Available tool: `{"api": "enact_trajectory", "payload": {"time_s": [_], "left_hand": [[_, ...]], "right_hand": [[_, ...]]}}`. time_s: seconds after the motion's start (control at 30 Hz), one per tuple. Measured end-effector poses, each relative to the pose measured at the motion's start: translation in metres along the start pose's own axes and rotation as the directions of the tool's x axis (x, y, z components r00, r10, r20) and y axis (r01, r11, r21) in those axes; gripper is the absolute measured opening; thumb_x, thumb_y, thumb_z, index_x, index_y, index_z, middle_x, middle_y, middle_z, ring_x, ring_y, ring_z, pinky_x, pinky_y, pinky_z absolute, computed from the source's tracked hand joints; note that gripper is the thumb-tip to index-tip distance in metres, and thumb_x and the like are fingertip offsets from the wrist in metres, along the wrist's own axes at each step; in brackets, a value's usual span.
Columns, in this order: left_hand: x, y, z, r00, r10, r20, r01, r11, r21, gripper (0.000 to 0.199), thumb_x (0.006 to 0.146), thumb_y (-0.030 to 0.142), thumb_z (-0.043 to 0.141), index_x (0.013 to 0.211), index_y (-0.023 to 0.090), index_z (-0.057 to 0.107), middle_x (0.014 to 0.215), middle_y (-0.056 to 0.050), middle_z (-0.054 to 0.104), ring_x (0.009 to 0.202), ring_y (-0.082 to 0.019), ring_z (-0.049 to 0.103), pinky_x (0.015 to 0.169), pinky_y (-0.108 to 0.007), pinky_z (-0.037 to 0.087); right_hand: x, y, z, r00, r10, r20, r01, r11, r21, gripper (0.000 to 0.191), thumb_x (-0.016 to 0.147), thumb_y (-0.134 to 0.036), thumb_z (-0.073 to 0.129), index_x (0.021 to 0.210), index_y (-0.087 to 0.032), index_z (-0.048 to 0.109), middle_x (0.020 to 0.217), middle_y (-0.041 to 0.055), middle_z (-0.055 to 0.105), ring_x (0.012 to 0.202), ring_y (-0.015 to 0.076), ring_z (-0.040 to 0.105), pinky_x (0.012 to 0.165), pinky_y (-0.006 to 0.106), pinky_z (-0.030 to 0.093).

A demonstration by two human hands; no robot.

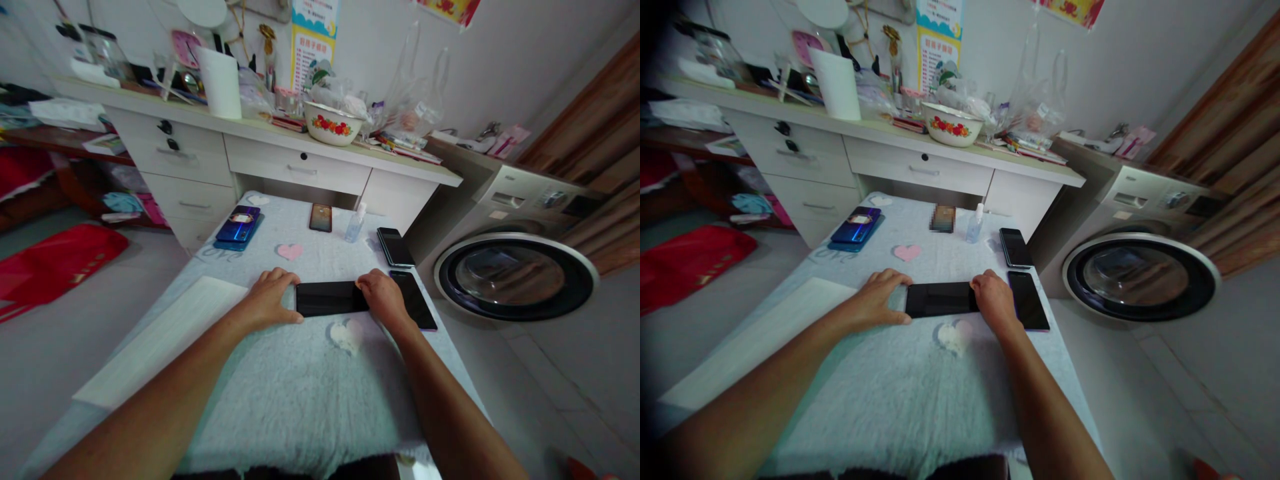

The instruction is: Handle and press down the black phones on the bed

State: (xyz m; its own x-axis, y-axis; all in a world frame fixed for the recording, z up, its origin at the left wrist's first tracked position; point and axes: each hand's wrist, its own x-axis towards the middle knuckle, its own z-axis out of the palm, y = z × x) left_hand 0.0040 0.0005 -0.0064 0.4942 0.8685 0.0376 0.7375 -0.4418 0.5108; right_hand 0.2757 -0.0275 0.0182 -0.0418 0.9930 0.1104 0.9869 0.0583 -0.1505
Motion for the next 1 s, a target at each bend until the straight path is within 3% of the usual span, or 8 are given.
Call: {"api": "enact_trajectory", "payload": {"time_s": [0.43, 0.63, 0.8, 1.0], "left_hand": [[0.0, 0.004, -0.002, 1.0, -0.015, 0.01, 0.015, 1.0, 0.015, 0.069, 0.055, 0.046, 0.077, 0.116, 0.021, 0.054, 0.115, -0.008, 0.051, 0.109, -0.03, 0.045, 0.093, -0.038, 0.039], [-0.001, 0.001, 0.0, 1.0, -0.005, 0.0, 0.005, 1.0, 0.011, 0.068, 0.053, 0.047, 0.077, 0.114, 0.026, 0.054, 0.113, -0.006, 0.051, 0.108, -0.029, 0.046, 0.093, -0.038, 0.04], [-0.002, 0.003, 0.0, 1.0, -0.004, -0.005, 0.004, 1.0, 0.008, 0.068, 0.054, 0.045, 0.078, 0.114, 0.024, 0.054, 0.113, -0.006, 0.051, 0.107, -0.029, 0.046, 0.092, -0.038, 0.04], [-0.002, 0.005, -0.002, 1.0, -0.014, 0.01, 0.014, 1.0, 0.011, 0.067, 0.054, 0.045, 0.077, 0.113, 0.025, 0.054, 0.114, -0.006, 0.051, 0.108, -0.029, 0.046, 0.092, -0.038, 0.04]], "right_hand": [[0.006, -0.041, 0.006, 0.998, -0.025, 0.054, 0.03, 0.995, -0.098, 0.03, 0.096, -0.027, 0.04, 0.093, -0.022, 0.069, 0.096, 0.0056, 0.061, 0.08, 0.0154, 0.057, 0.066, 0.026, 0.035], [-0.001, -0.061, 0.014, 0.99, -0.143, 0.018, 0.143, 0.989, -0.032, 0.028, 0.096, -0.023, 0.039, 0.095, -0.021, 0.067, 0.099, 0.0055, 0.06, 0.09, 0.0168, 0.055, 0.073, 0.026, 0.037], [-0.007, -0.058, 0.013, 0.973, -0.228, 0.024, 0.228, 0.973, 0.027, 0.031, 0.09, -0.014, 0.043, 0.111, -0.023, 0.065, 0.108, 0.0053, 0.058, 0.095, 0.0181, 0.052, 0.079, 0.026, 0.038], [-0.009, -0.046, 0.012, 0.988, -0.152, 0.026, 0.152, 0.988, -0.006, 0.031, 0.09, -0.014, 0.042, 0.107, -0.024, 0.066, 0.104, 0.0066, 0.057, 0.093, 0.0199, 0.051, 0.075, 0.027, 0.038]]}}
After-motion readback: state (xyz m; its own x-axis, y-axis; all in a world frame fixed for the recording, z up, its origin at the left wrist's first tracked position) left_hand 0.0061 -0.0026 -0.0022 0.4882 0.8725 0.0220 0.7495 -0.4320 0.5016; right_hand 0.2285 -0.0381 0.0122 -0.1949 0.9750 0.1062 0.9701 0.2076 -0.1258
